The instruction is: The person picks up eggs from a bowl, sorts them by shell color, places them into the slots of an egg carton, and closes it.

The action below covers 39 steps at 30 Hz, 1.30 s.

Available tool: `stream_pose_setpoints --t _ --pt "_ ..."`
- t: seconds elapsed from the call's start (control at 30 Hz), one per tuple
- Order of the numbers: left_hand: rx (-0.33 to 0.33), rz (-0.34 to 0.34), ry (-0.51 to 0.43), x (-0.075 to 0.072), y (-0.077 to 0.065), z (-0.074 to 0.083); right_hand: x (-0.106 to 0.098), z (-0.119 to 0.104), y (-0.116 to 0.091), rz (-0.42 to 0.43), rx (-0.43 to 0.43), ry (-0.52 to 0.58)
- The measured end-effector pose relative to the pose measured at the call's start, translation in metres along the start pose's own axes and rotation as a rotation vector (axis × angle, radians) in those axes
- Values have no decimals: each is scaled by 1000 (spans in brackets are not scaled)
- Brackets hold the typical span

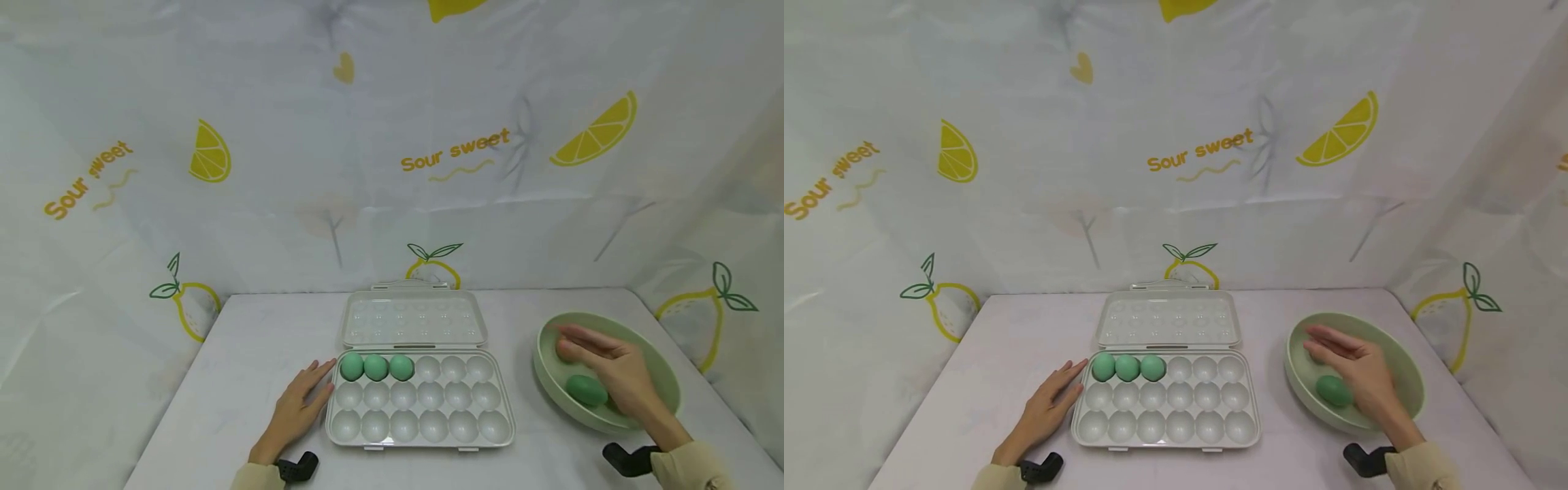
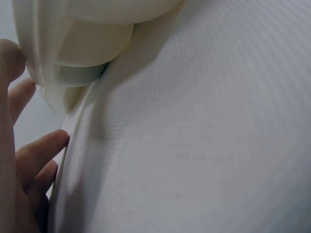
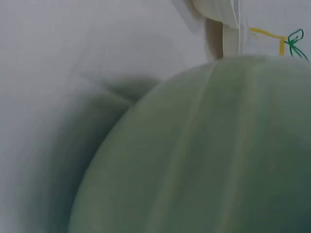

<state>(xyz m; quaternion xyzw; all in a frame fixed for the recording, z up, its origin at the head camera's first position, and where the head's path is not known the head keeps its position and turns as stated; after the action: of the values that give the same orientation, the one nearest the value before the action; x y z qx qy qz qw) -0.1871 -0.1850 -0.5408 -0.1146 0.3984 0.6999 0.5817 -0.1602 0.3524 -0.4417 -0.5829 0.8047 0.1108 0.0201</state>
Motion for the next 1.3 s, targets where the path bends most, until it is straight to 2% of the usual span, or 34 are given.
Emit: stream_pose_setpoints --t 0.1,0.23,0.47,0.73,0.87,1.1,1.3 --pt "-3 -2 2 0 0 0 -14 6 3 -13 -1 -84" --pt "-9 -3 0 0 0 1 -28 11 4 -57 -26 -255" --pt "-19 -6 16 -1 -1 1 -41 21 4 -205 -53 -247" --pt "-3 14 4 -2 0 4 -49 29 14 -395 -49 -245" --pt "16 26 12 -1 -2 6 -50 32 17 -452 -60 -275" --pt "28 36 12 -2 -2 8 -45 38 20 -548 -160 -312" --pt "36 34 23 -1 -1 6 -42 44 19 -581 -213 -300"
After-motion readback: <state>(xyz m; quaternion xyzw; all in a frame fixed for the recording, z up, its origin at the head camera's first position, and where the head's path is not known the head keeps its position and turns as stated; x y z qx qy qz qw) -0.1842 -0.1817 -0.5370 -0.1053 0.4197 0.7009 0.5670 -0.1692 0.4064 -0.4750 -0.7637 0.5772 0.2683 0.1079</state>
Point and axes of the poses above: each hand's wrist, its own y-axis towards the middle knuckle, its own x-axis out of the palm, z = x × y, the point moved 2 cm from there along y, towards the middle knuckle, and after that the axes turned 14 degrees about z, right-handed, at the moved point
